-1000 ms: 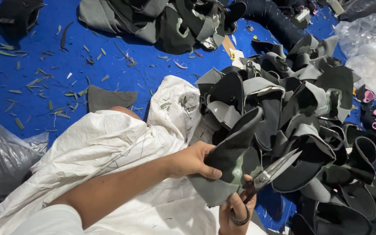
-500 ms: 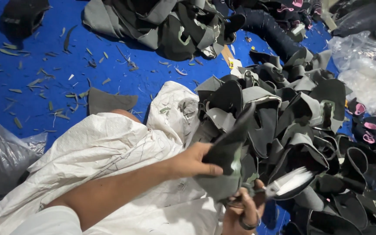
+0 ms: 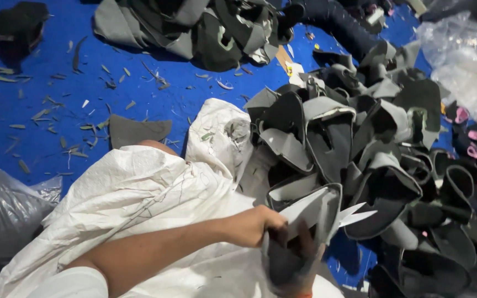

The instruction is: Trim excess fabric and material from shoe upper components using scissors.

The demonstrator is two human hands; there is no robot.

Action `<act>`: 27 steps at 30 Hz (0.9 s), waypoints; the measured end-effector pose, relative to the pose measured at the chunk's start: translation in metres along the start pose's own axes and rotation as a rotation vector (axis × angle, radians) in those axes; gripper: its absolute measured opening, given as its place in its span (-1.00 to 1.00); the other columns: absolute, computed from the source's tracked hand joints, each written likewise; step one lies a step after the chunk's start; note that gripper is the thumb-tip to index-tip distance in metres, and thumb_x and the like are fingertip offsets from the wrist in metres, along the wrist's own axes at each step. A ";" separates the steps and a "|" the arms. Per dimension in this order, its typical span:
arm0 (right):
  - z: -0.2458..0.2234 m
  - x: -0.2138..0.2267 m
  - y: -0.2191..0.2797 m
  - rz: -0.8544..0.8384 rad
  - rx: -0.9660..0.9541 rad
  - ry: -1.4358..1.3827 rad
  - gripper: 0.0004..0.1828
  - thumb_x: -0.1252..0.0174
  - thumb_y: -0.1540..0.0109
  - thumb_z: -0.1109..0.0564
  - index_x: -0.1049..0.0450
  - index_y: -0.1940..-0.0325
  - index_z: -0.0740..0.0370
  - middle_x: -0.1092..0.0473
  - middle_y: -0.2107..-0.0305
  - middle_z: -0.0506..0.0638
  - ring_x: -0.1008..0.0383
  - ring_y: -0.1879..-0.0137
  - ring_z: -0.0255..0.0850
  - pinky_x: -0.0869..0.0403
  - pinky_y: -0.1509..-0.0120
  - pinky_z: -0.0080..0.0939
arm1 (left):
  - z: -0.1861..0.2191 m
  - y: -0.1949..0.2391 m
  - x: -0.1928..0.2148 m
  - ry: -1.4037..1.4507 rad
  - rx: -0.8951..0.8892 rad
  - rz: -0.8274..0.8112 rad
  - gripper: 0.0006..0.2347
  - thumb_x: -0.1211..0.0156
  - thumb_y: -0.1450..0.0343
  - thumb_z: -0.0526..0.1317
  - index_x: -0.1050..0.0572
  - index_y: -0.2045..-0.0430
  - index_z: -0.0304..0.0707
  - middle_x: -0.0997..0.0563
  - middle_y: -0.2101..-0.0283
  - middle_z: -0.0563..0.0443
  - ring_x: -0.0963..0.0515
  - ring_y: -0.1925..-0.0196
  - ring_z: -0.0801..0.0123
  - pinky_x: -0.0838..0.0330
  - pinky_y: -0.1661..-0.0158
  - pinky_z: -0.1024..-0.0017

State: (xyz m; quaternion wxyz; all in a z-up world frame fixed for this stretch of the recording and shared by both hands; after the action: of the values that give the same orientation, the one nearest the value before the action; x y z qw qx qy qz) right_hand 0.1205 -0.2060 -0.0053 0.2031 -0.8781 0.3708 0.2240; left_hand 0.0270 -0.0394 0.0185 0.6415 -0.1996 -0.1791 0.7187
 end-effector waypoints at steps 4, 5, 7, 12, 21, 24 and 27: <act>0.001 0.069 0.007 0.091 0.336 1.002 -0.30 -0.29 -0.21 0.01 -0.21 -0.32 0.37 -0.26 -0.17 0.18 -0.35 -0.22 -0.06 -0.42 -0.20 -0.05 | 0.008 0.007 -0.025 -0.050 -0.008 -0.388 -0.76 -0.20 -0.21 -0.46 -0.60 0.27 -0.29 -0.66 0.20 -0.09 -0.65 0.15 0.17 -0.51 0.13 0.32; 0.012 0.102 0.005 0.194 0.168 0.765 -0.36 -0.20 -0.24 0.02 -0.21 -0.33 0.30 -0.33 -0.12 0.10 -0.40 -0.17 -0.10 -0.45 -0.16 -0.08 | 0.009 0.010 -0.030 -0.081 -0.066 -0.533 -0.70 -0.16 -0.15 -0.47 -0.61 0.26 -0.28 -0.68 0.15 -0.08 -0.65 0.11 0.11 -0.52 0.11 0.31; 0.021 0.125 0.011 0.287 0.058 0.599 -0.40 -0.14 -0.25 0.03 -0.21 -0.34 0.26 -0.37 -0.08 0.04 -0.44 -0.13 -0.13 -0.48 -0.14 -0.10 | 0.005 0.015 -0.032 -0.113 -0.079 -0.618 -0.72 -0.20 -0.20 -0.47 -0.62 0.25 -0.25 -0.68 0.12 -0.09 -0.65 0.09 0.09 -0.51 0.09 0.31; -0.010 0.029 -0.006 0.157 0.210 0.625 -0.36 -0.18 -0.32 -0.05 -0.26 -0.38 0.35 -0.42 -0.09 0.04 -0.45 -0.16 -0.19 -0.45 -0.22 -0.18 | -0.010 0.024 0.002 0.104 0.028 -0.869 -0.64 -0.15 -0.30 -0.49 -0.56 -0.01 -0.38 -0.64 -0.06 -0.24 -0.61 -0.12 0.10 -0.48 -0.16 0.30; -0.029 -0.013 0.012 -0.189 0.448 0.940 -0.14 -0.21 -0.31 -0.37 -0.21 -0.41 0.31 -0.40 -0.22 0.08 -0.50 -0.21 -0.14 -0.49 -0.33 -0.20 | 0.016 0.027 0.011 1.271 0.480 -0.574 -0.34 -0.37 -0.40 -0.06 -0.26 -0.33 -0.53 -0.42 -0.34 -0.28 -0.41 -0.39 0.12 -0.25 -0.39 0.19; -0.018 -0.003 0.013 0.037 0.135 0.890 -0.34 -0.29 -0.28 -0.19 -0.36 -0.28 0.29 -0.43 -0.03 0.10 -0.26 0.27 -0.22 -0.36 0.08 -0.23 | -0.005 0.033 0.007 0.920 0.832 -0.302 -0.39 -0.36 -0.40 -0.08 -0.35 -0.27 -0.57 -0.50 -0.18 -0.31 -0.50 -0.17 0.10 -0.39 -0.13 0.23; -0.047 -0.034 0.010 0.113 0.627 1.312 -0.52 -0.14 -0.47 -0.03 -0.25 -0.40 0.19 -0.33 -0.12 0.05 -0.38 -0.19 -0.12 -0.36 -0.36 -0.18 | 0.012 0.013 0.012 0.808 0.844 0.023 -0.45 -0.22 -0.45 0.00 -0.42 -0.17 -0.59 -0.62 -0.01 -0.30 -0.63 0.02 0.14 -0.56 0.07 0.26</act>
State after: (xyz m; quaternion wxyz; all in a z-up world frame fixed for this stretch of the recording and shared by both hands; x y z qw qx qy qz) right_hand 0.1034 -0.2186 0.0498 0.1691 -0.7118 0.5077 -0.4550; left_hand 0.0085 -0.0290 0.0220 0.6751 -0.1870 0.3837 0.6017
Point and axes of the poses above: each hand's wrist, its own y-axis away from the middle knuckle, its own x-axis out of the back of the hand, z = x × y, the point moved 4 cm from there along -y, towards the middle knuckle
